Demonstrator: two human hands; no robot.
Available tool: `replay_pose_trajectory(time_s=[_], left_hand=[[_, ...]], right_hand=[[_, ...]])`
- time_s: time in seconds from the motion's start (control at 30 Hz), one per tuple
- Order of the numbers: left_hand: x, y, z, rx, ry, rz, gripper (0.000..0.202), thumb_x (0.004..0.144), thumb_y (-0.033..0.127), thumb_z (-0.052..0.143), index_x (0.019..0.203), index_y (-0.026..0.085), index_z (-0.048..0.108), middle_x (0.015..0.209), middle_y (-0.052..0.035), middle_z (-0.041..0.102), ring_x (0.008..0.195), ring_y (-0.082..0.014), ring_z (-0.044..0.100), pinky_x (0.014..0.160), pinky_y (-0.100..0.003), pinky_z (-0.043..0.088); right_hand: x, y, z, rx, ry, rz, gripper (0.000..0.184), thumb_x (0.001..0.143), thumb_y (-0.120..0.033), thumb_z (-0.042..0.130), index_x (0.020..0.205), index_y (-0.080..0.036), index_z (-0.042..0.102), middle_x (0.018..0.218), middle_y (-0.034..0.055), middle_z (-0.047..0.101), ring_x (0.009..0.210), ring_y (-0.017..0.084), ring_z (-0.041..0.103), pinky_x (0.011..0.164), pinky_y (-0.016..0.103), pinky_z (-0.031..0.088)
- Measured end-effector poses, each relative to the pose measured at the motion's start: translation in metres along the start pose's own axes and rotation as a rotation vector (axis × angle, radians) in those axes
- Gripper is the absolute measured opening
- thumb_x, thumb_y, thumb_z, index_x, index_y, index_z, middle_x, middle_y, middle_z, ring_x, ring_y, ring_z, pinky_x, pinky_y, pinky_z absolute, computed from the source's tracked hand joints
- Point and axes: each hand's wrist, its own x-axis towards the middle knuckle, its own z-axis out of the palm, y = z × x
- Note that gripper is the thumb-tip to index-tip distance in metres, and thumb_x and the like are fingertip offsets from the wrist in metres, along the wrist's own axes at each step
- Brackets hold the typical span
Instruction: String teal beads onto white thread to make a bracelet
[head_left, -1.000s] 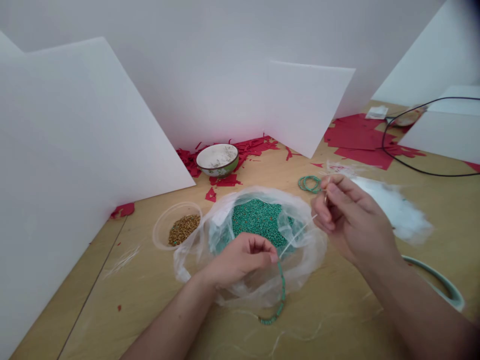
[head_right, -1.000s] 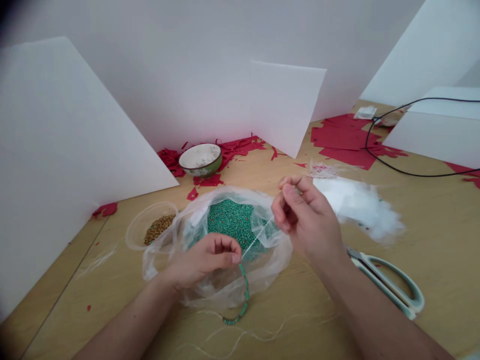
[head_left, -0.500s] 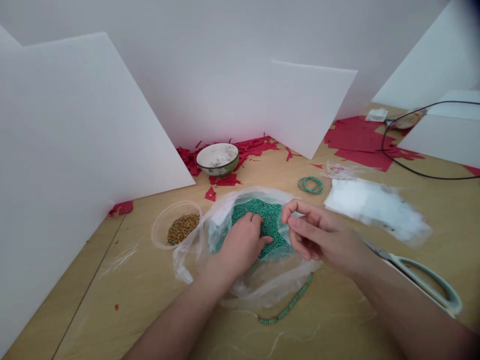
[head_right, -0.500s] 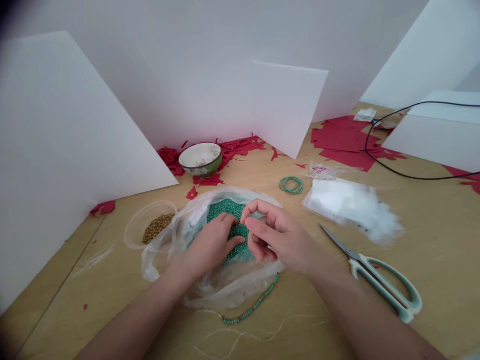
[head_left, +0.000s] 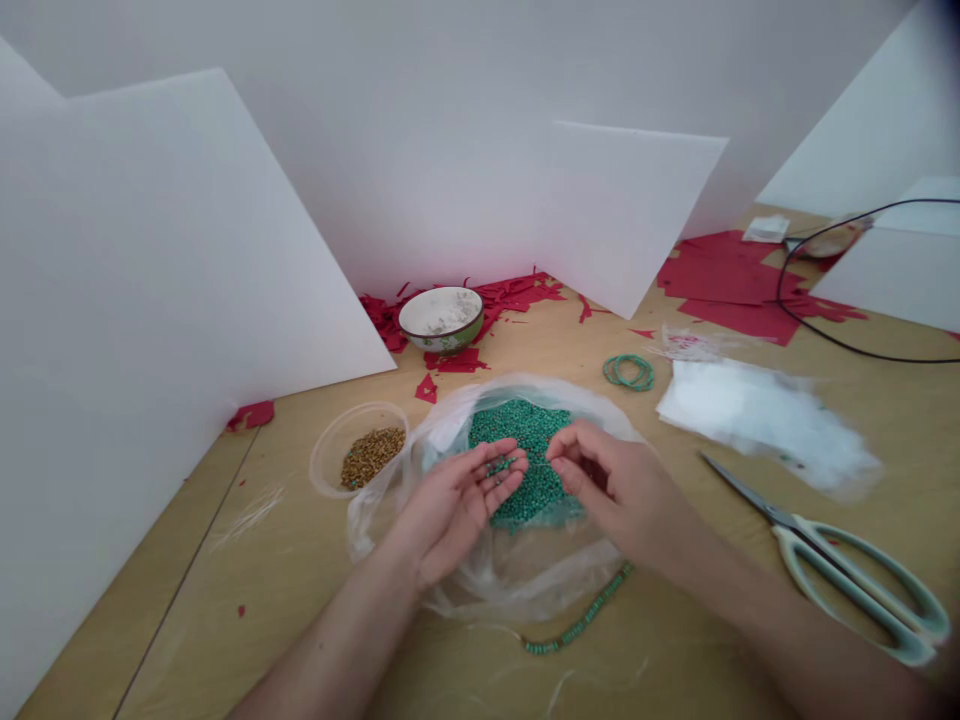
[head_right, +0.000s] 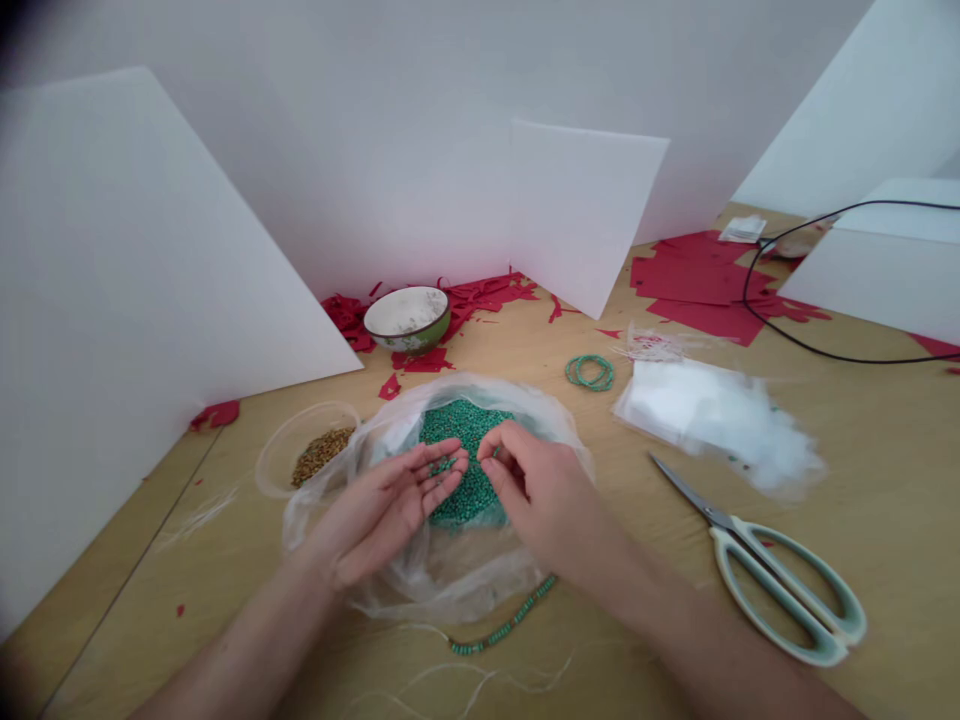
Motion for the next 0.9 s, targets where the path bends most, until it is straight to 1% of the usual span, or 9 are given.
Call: replay_pose_trajectory(time_s=[0.07,0.2,0.3,0.37,0.43,0.53,0.63,0.77,0.9], left_hand=[[-0.010,0.000,0.003,-0.257,0.011,-0.065,0.031,0.096,0.023,0.044,0.116,0.005,0.059,0.123,-0.0193,0.062,0.112,-0.0208,0.062,0.106,-0.034,0.045],[-0.019,0.000,0.005,-0.374,-0.003,-0.086,0.036,0.098,0.028,0.044,0.119,0.003,0.058,0.128,-0.0207,0.059,0.117,-0.0233,0.060,0.108,-0.034,0.044],[-0.022,0.002,0.005,-0.407,-0.031,-0.087,0.040,0.098,0.033,0.043,0.122,0.003,0.056,0.133,-0.0207,0.057,0.123,-0.0251,0.056,0.110,-0.035,0.041],[-0.023,0.004,0.006,-0.414,-0.044,-0.077,0.041,0.099,0.034,0.042,0.123,0.004,0.055,0.134,-0.0204,0.056,0.127,-0.0255,0.054,0.112,-0.036,0.039],[-0.024,0.005,0.007,-0.412,-0.043,-0.067,0.041,0.099,0.034,0.041,0.124,0.004,0.055,0.133,-0.0200,0.057,0.128,-0.0253,0.052,0.113,-0.036,0.039],[-0.025,0.006,0.007,-0.413,-0.039,-0.065,0.042,0.099,0.033,0.040,0.124,0.004,0.055,0.132,-0.0200,0.059,0.129,-0.0251,0.052,0.113,-0.036,0.038],[-0.026,0.006,0.008,-0.413,-0.055,-0.071,0.043,0.099,0.034,0.039,0.124,0.003,0.056,0.131,-0.0198,0.059,0.130,-0.0255,0.051,0.113,-0.035,0.038],[-0.027,0.006,0.009,-0.398,-0.082,-0.075,0.042,0.099,0.034,0.040,0.123,0.005,0.057,0.133,-0.0183,0.058,0.130,-0.0260,0.051,0.113,-0.036,0.038],[-0.029,0.008,0.011,-0.388,-0.080,-0.071,0.041,0.099,0.035,0.041,0.122,0.006,0.059,0.135,-0.0176,0.057,0.129,-0.0259,0.051,0.113,-0.036,0.038]], right_hand=[[-0.002,-0.002,0.005,-0.074,0.015,-0.052,0.009,0.096,-0.023,0.047,0.094,-0.023,0.056,0.071,-0.0041,0.061,0.059,0.011,0.050,0.056,0.025,0.035],[-0.003,-0.001,0.012,-0.126,0.001,-0.123,0.014,0.097,-0.020,0.045,0.099,-0.023,0.058,0.087,-0.0002,0.069,0.070,0.013,0.059,0.063,0.026,0.041],[-0.003,0.004,0.014,-0.251,0.001,-0.150,0.017,0.097,-0.021,0.045,0.105,-0.023,0.060,0.093,0.0032,0.069,0.082,0.018,0.062,0.070,0.030,0.044],[-0.003,0.006,0.013,-0.378,0.016,-0.174,0.018,0.097,-0.021,0.046,0.104,-0.022,0.063,0.087,0.0044,0.068,0.081,0.020,0.060,0.069,0.032,0.045],[-0.003,0.006,0.012,-0.460,0.057,-0.233,0.019,0.097,-0.021,0.046,0.099,-0.021,0.065,0.081,0.0045,0.065,0.076,0.020,0.057,0.068,0.033,0.044],[-0.004,0.003,0.011,-0.468,0.186,-0.355,0.017,0.096,-0.017,0.048,0.096,-0.018,0.065,0.087,0.0070,0.064,0.082,0.020,0.056,0.075,0.036,0.046],[-0.004,0.000,0.010,-0.490,0.276,-0.411,0.016,0.094,-0.013,0.051,0.093,-0.016,0.067,0.094,0.0100,0.063,0.088,0.021,0.055,0.080,0.038,0.047],[-0.004,-0.001,0.010,-0.536,0.258,-0.437,0.017,0.092,-0.010,0.052,0.091,-0.014,0.068,0.087,0.0096,0.062,0.083,0.021,0.054,0.075,0.037,0.048],[-0.004,0.000,0.011,-0.544,0.267,-0.458,0.017,0.093,-0.010,0.052,0.092,-0.013,0.069,0.087,0.0093,0.062,0.082,0.021,0.053,0.075,0.036,0.048]])
